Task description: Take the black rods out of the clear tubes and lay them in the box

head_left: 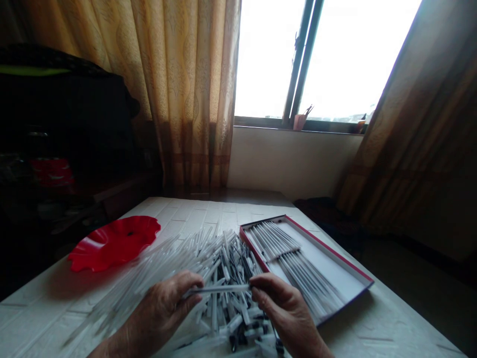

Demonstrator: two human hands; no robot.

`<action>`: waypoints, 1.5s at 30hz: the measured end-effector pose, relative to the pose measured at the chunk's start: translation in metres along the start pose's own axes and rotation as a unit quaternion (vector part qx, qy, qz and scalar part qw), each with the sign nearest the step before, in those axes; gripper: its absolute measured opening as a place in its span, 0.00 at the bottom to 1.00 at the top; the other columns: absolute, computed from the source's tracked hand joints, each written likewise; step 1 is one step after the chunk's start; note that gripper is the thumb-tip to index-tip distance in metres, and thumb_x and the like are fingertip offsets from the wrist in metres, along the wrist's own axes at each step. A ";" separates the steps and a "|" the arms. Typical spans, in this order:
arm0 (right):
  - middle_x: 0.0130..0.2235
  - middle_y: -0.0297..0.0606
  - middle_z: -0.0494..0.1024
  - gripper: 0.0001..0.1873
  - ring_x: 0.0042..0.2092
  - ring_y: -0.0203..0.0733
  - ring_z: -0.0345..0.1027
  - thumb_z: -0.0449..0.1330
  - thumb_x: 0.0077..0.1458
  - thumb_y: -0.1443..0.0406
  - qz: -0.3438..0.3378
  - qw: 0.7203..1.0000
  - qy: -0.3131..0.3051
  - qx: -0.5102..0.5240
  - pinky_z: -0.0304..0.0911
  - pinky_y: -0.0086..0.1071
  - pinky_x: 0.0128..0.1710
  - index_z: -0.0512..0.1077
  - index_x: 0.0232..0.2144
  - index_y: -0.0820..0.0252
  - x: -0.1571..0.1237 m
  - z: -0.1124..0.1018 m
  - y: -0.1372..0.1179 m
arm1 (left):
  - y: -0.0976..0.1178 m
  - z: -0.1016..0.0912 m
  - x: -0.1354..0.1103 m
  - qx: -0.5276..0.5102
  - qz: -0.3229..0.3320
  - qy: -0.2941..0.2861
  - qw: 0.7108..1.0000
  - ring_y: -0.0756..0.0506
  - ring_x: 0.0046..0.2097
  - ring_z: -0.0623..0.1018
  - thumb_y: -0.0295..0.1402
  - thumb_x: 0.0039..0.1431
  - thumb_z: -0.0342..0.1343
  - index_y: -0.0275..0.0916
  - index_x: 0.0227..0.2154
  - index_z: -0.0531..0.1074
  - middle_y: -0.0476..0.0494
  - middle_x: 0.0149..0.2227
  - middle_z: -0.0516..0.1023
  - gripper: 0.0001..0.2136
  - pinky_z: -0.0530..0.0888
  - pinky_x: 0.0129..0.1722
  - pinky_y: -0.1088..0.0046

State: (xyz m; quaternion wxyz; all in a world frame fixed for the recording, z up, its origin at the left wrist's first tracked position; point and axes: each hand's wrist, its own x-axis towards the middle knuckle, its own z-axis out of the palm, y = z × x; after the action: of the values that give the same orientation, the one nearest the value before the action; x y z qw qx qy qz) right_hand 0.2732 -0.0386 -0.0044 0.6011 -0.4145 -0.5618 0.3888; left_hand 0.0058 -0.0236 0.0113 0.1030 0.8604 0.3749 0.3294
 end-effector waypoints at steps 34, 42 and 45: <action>0.31 0.38 0.83 0.07 0.30 0.45 0.77 0.62 0.55 0.62 -0.091 0.943 -0.082 -0.308 0.69 0.34 0.31 0.82 0.32 0.51 0.015 -0.029 0.000 | -0.003 0.002 0.000 0.030 -0.008 -0.024 0.999 0.48 0.31 0.78 0.40 0.72 0.43 0.42 0.34 0.73 0.50 0.29 0.76 0.16 0.70 0.32 0.77; 0.31 0.41 0.85 0.13 0.30 0.47 0.78 0.59 0.58 0.60 -0.032 0.971 -0.083 -0.221 0.70 0.34 0.31 0.82 0.39 0.54 0.012 -0.026 0.005 | -0.002 0.002 -0.001 0.037 0.006 -0.038 0.999 0.49 0.30 0.77 0.41 0.72 0.42 0.42 0.33 0.73 0.50 0.28 0.74 0.17 0.69 0.30 0.78; 0.32 0.40 0.84 0.14 0.30 0.45 0.77 0.60 0.58 0.57 0.006 0.982 -0.099 -0.163 0.70 0.33 0.29 0.82 0.40 0.55 0.008 -0.022 0.003 | -0.002 0.003 -0.001 0.037 0.010 -0.044 0.998 0.49 0.29 0.77 0.41 0.72 0.42 0.42 0.33 0.73 0.50 0.29 0.74 0.17 0.68 0.29 0.78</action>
State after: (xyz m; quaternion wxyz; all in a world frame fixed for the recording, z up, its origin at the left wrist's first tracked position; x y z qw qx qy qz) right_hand 0.2955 -0.0313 -0.0044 0.4647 -0.4695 -0.6720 0.3347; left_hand 0.0059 -0.0228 0.0079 0.0840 0.8809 0.3733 0.2785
